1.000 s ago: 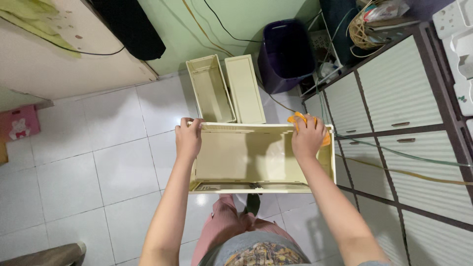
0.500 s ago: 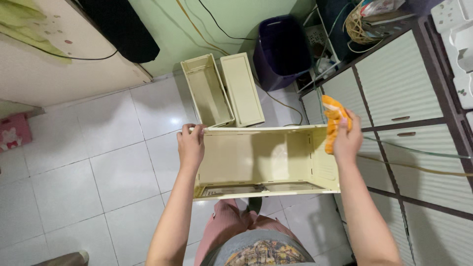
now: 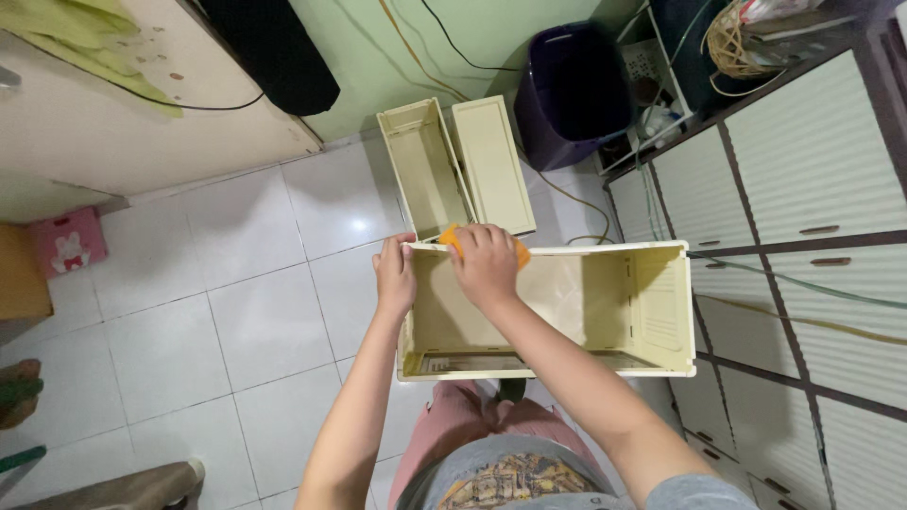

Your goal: The person wipes the interior and exterior surfaces of several beige plastic storage crates using an orange cloth. They handle each crate one at a time, wiping inside and outside, then stack them together.

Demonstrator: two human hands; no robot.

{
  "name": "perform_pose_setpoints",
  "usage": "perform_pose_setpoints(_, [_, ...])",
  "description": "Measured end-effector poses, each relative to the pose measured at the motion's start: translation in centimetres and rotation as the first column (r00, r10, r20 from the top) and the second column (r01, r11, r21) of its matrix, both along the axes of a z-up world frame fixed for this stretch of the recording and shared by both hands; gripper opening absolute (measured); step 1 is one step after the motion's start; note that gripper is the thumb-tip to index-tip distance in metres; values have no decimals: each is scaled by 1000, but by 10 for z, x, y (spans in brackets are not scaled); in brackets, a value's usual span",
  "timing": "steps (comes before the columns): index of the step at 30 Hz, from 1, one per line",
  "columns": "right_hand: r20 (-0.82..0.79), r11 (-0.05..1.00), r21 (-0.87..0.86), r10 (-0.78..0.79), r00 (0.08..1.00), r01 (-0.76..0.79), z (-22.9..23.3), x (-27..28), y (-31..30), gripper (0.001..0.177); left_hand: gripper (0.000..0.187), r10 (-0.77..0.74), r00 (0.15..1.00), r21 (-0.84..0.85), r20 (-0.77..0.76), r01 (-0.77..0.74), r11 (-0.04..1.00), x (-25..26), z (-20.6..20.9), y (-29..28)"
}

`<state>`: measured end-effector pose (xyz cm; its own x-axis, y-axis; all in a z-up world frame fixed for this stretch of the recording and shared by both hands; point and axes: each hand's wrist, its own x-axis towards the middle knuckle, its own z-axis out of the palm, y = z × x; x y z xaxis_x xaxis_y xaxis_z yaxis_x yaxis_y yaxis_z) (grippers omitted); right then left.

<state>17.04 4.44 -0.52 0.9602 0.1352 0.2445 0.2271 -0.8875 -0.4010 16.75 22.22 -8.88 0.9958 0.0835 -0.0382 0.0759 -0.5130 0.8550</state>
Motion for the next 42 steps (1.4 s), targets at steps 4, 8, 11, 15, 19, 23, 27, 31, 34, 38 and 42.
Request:
perform_pose_setpoints(4, [109,994,-84,84,990,-74,0,1,33,46,26,-12,1000,-9,-17,12,1000,6,-10,1])
perform_pose_setpoints(8, [35,988,-114,113,993,-108,2,1,1,60,27,-9,999,-36,-39,7,999,10,-15,4])
perform_pose_setpoints(11, [-64,991,-131,31,997,-39,3,-8,-42,67,26,12,999,-41,-54,-14,999,7,-12,2])
perform_pose_setpoints(15, [-39,981,-189,-59,998,50,-2,-22,-82,71,23,27,998,22,65,-29,999,6,11,-3])
perform_pose_setpoints(19, [-13,1000,21,13,1000,-13,-11,-27,-112,66,32,28,966,362,257,-123,924,-16,50,-19])
perform_pose_setpoints(23, [-119,885,457,-40,992,91,-15,-46,-125,56,40,-267,942,316,204,195,929,-45,78,-58])
perform_pose_setpoints(27, [-199,697,700,-22,980,158,-11,-93,-124,53,42,-440,883,-570,-161,281,772,-78,83,-107])
perform_pose_setpoints(31, [-161,655,751,59,985,84,6,-137,-126,67,38,-428,883,-795,-195,114,596,-111,84,-127])
perform_pose_setpoints(34, [-136,789,593,-98,986,161,21,-168,-132,61,34,-284,947,-814,-147,47,579,-134,87,-126])
perform_pose_setpoints(38, [-234,870,418,-177,956,263,36,-209,-134,46,35,-162,987,-83,8,163,983,-162,98,-114])
perform_pose_setpoints(42, [-260,975,18,-207,943,219,30,-223,-127,45,38,-279,946,268,166,229,936,-178,103,-106])
